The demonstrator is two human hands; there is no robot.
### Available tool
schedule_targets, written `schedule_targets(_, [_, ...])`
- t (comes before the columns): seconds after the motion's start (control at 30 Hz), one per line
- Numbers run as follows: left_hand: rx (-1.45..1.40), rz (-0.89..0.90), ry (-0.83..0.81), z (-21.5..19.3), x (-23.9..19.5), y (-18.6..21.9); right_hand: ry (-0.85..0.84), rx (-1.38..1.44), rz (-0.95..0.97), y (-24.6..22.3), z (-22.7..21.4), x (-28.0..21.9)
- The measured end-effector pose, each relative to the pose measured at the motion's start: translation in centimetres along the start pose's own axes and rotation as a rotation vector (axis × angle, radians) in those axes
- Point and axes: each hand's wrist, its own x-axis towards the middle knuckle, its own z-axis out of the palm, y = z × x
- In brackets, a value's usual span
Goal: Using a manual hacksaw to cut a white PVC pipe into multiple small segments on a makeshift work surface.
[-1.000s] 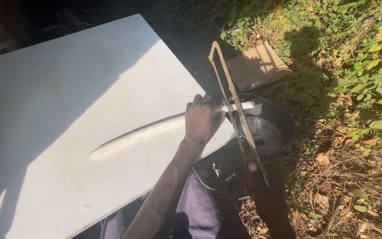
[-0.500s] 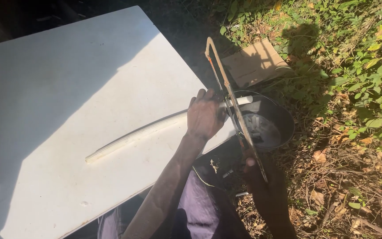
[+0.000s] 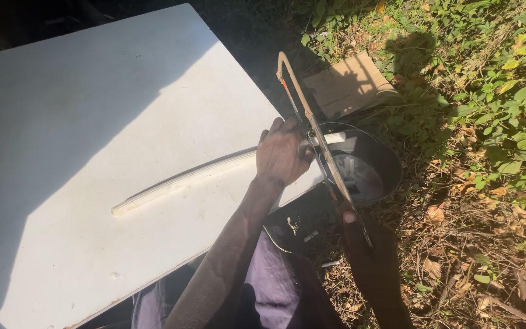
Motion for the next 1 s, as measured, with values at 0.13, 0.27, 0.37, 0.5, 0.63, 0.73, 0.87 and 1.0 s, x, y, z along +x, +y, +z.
schedule_targets(0.13, [0.008, -0.013, -0.030, -0.4, 0.0, 0.0, 0.000, -0.075, -0.123, -0.1, 0.2, -0.1])
schedule_targets(0.27, [-0.055, 0.014, 0.006, -0.3, -0.1, -0.1, 0.045, -0.177, -0.077, 0.9, 0.6, -0.3])
schedule_targets(0.37, [-0.042, 0.019, 0.005, 0.1, -0.1, -0.3, 0.087, -0.238, -0.170, 4.7, 1.3, -0.5])
schedule_targets(0.5, [0.017, 0.041, 0.006, 0.6, -0.2, -0.7, 0.278, -0.799, -0.971, 9.4, 0.6, 0.0])
schedule_targets(0.63, [0.019, 0.034, -0.004, 0.4, -0.3, -0.8, 0.299, -0.952, -1.004, 8.7, 0.3, 0.0])
schedule_targets(0.73, [-0.035, 0.052, 0.018, 0.3, -0.3, -0.5, 0.268, -0.837, -1.009, 8.0, 0.1, 0.0])
schedule_targets(0.87, [-0.029, 0.053, 0.012, 0.5, -0.4, -0.6, 0.179, -0.720, -0.911, 8.1, 0.6, -0.3])
schedule_targets(1.0, [-0.013, 0.071, 0.007, -0.2, -0.5, -0.4, 0.027, -0.153, 0.110, 1.2, 1.0, -0.4])
